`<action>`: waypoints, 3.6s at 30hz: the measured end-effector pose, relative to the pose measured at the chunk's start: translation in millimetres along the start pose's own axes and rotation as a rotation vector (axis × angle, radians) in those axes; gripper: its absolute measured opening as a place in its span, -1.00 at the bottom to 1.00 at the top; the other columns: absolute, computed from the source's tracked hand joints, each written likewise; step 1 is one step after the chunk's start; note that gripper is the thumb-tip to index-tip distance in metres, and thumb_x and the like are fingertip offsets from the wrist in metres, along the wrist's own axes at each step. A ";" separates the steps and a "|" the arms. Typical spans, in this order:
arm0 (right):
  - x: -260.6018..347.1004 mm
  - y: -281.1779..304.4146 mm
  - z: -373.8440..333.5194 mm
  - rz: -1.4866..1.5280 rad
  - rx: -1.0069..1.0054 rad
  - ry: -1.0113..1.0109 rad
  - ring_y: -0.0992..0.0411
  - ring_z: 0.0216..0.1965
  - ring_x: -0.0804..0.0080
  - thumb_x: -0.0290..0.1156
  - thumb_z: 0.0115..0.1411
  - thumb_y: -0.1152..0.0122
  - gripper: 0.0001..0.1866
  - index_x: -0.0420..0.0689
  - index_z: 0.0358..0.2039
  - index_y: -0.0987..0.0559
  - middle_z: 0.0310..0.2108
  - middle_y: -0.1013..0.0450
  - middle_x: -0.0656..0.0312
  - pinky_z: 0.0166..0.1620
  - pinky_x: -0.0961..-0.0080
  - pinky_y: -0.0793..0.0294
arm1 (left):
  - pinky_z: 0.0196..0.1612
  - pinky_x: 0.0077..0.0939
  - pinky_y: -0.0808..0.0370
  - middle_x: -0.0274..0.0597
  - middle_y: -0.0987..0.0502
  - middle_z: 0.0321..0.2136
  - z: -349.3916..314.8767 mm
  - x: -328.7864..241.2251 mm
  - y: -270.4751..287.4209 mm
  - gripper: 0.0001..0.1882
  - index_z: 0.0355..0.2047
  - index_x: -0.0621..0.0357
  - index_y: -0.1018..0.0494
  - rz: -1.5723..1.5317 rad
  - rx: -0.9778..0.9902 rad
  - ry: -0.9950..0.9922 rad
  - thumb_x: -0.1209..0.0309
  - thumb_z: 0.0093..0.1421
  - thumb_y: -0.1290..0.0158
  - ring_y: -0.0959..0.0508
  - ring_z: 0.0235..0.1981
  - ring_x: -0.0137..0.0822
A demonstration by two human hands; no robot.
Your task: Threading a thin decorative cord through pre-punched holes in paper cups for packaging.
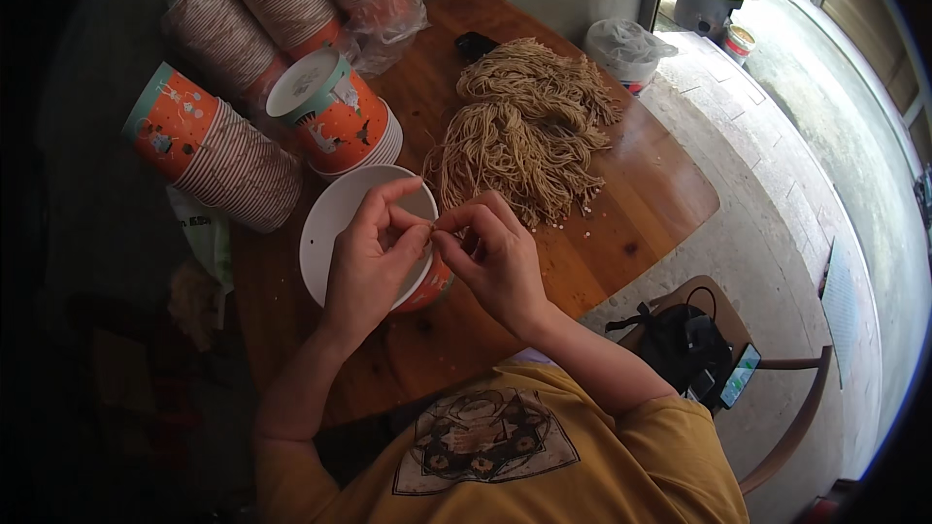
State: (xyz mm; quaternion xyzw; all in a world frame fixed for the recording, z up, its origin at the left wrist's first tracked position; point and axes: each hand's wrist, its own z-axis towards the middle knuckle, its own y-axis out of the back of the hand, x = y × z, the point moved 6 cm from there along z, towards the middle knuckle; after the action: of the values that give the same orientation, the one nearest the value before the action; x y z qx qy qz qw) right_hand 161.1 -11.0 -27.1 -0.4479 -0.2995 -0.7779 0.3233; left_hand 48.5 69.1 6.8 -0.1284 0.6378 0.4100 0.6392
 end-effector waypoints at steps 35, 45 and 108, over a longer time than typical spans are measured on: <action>-25.7 -11.3 0.4 0.511 0.182 -0.309 -0.24 -0.47 0.82 -0.47 0.20 -0.19 -0.91 -0.14 -0.32 -0.46 -0.45 -0.38 0.47 -0.42 0.82 -0.23 | -0.17 -0.64 -0.44 -0.34 -0.49 -0.34 11.4 18.4 -0.2 -0.76 -0.10 0.24 -0.44 -0.149 0.177 0.117 0.58 0.20 0.01 -0.47 -0.32 -0.56; -26.4 -12.6 0.6 0.526 0.181 -0.308 -0.27 -0.44 0.81 -0.47 0.18 -0.22 -0.89 -0.14 -0.31 -0.46 -0.44 -0.39 0.47 -0.40 0.81 -0.26 | -0.19 -0.56 -0.46 -0.28 -0.50 -0.36 10.5 20.0 3.7 -0.90 -0.26 0.25 -0.41 -0.042 0.111 0.060 0.55 0.19 -0.02 -0.49 -0.32 -0.49; -22.0 -11.5 3.5 0.429 0.161 -0.243 -0.29 -0.50 0.79 -0.46 0.20 -0.18 -0.89 -0.15 -0.32 -0.44 -0.48 -0.37 0.45 -0.46 0.80 -0.30 | -0.26 -0.71 -0.37 -0.42 -0.42 -0.38 18.0 22.8 2.7 -0.91 -0.25 0.15 -0.38 -0.167 0.330 0.226 0.44 0.26 0.01 -0.37 -0.39 -0.62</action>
State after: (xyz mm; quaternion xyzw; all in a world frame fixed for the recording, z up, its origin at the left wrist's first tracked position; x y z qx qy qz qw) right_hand 162.6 3.9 -47.3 -0.5641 -0.2955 -0.6057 0.4770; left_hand 56.1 91.4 -10.5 -0.1197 0.7511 0.2285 0.6077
